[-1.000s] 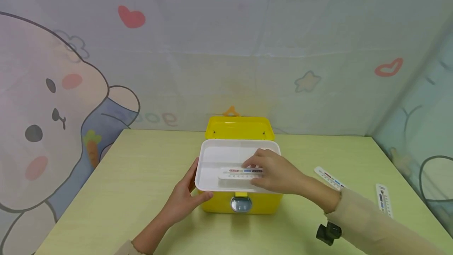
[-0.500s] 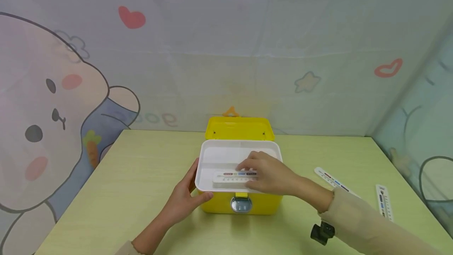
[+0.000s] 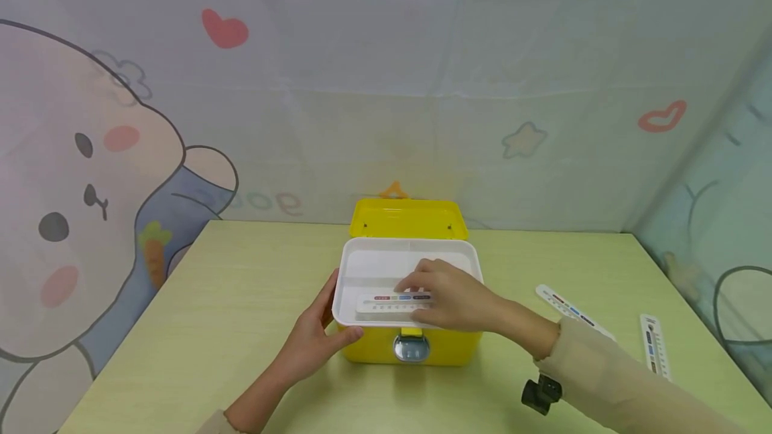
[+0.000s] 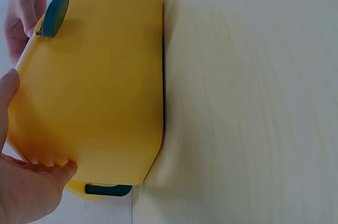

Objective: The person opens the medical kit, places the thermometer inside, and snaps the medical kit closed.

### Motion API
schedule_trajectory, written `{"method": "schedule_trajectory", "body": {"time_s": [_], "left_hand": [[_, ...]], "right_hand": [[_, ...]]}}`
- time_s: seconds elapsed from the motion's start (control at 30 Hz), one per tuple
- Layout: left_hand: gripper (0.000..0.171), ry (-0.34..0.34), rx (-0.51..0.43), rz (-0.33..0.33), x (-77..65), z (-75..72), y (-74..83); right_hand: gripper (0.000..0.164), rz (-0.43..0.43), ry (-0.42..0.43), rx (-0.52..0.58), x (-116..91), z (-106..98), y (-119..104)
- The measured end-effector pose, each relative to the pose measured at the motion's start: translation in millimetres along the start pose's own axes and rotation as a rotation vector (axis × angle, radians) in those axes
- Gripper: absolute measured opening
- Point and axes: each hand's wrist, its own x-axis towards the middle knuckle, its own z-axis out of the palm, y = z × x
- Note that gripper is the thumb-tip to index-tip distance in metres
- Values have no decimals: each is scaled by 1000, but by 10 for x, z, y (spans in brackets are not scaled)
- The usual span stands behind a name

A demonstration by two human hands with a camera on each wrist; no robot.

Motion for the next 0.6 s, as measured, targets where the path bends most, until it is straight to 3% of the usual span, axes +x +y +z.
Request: {"method": "schedule_trajectory", "body": {"time_s": [0.6], "left_hand": [[93,-3,18,-2,1,-2,2]], "right_hand": [[30,16,-31,25,18,28,26]]}}
